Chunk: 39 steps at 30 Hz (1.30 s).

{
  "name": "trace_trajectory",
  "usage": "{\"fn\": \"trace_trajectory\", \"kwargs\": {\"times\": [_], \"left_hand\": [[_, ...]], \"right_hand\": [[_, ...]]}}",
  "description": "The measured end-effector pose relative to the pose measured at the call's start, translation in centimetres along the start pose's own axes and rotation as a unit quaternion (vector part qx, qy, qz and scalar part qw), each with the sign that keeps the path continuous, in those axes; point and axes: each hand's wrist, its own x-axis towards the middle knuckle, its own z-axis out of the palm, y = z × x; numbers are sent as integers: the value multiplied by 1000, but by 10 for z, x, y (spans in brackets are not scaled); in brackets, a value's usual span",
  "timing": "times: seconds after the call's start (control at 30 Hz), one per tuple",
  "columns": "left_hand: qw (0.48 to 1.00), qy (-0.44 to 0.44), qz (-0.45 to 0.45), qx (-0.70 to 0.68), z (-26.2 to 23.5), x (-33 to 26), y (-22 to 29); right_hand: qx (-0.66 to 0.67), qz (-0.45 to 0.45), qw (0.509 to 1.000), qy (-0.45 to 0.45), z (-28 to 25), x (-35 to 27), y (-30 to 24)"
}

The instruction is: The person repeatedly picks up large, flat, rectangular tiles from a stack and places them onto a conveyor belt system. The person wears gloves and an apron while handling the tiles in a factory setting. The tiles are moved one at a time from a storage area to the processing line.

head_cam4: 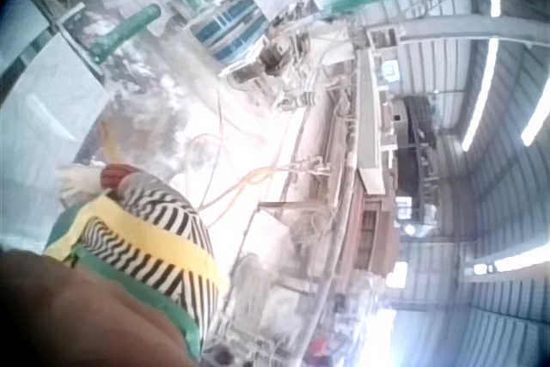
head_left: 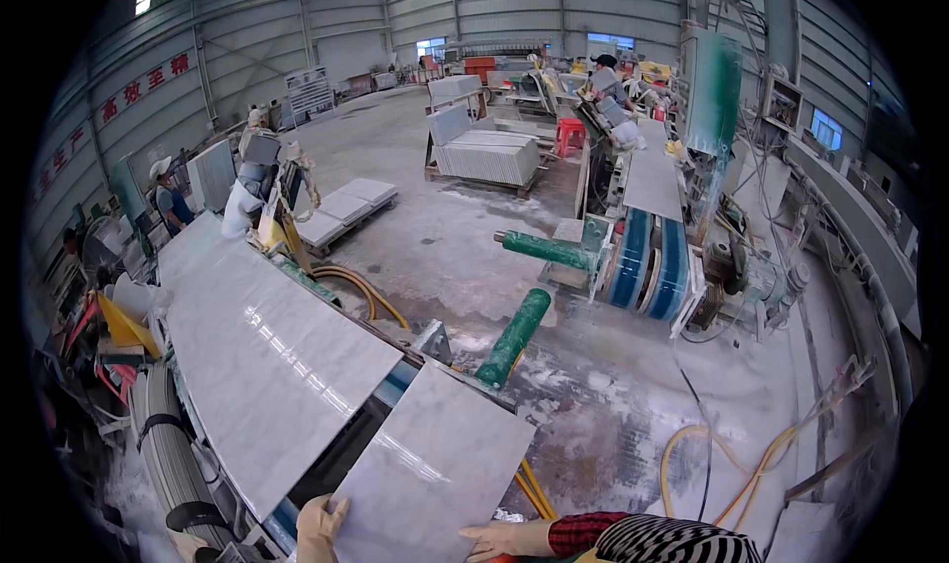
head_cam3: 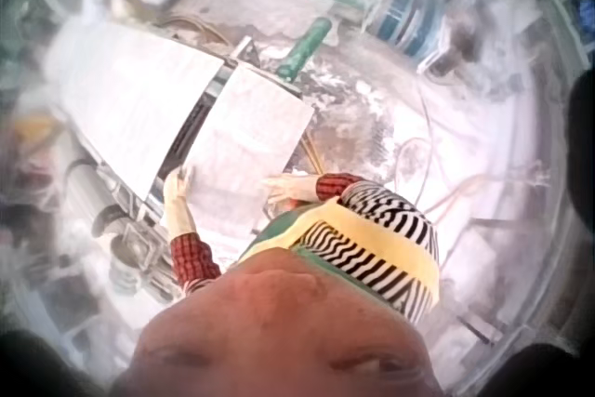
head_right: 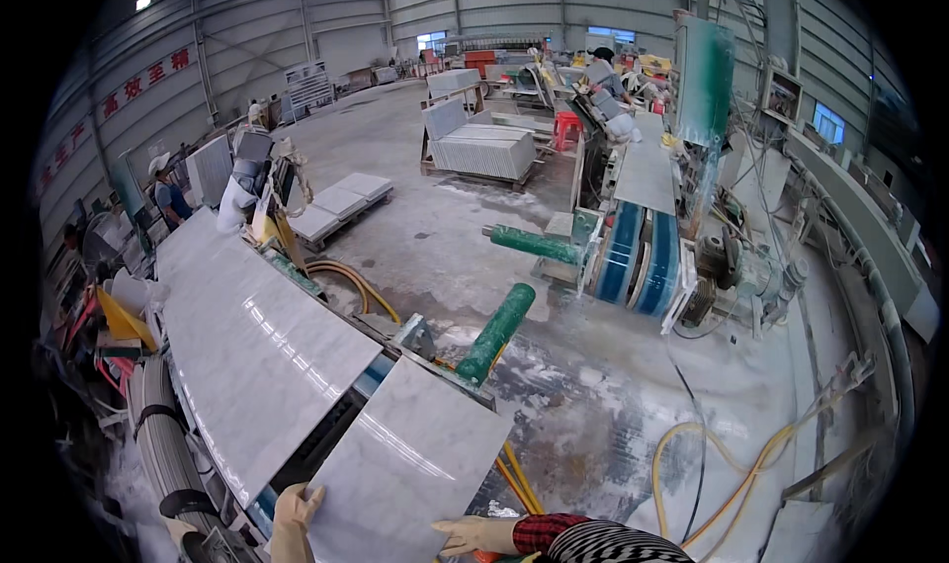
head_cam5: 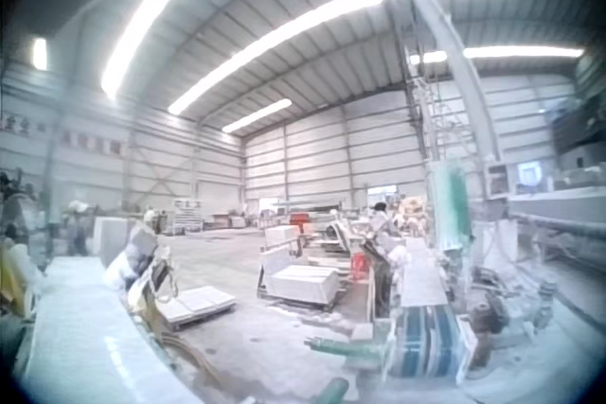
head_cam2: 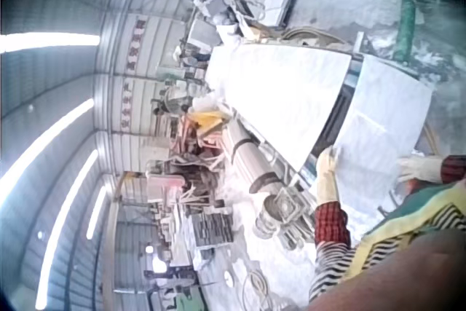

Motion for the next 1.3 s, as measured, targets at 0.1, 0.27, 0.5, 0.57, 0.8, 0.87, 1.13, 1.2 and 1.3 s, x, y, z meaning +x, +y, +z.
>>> {"fn": "trace_trajectory", "kwargs": {"times": [0.1,0.27,0.5,0.57,0.8,0.87,1.13,1.2,1.3], "left_hand": [[994,35,-55,92,10,12,-16],[983,84,-42,160,-3,-33,25],[977,-64,-184,87,-56,-72,119],[990,82,-112,-1,-48,-59,108],[986,143,-47,-69,-3,27,244],[987,145,-27,-61,26,60,280],[994,35,40,-93,210,208,463],[982,-43,52,-178,264,220,517],[986,-88,37,-136,342,243,562]], "right_hand": [[-353,-24,929,-110,-9,4,-9],[-291,38,948,-124,-22,12,-15],[245,371,869,216,-19,22,-24],[257,358,859,262,-37,37,-34],[167,189,886,388,-164,-7,-121],[144,151,885,415,-214,-32,-152],[165,-11,731,662,-414,-160,-192],[99,43,671,734,-454,-206,-216],[165,-1,620,767,-503,-279,-207]]}}
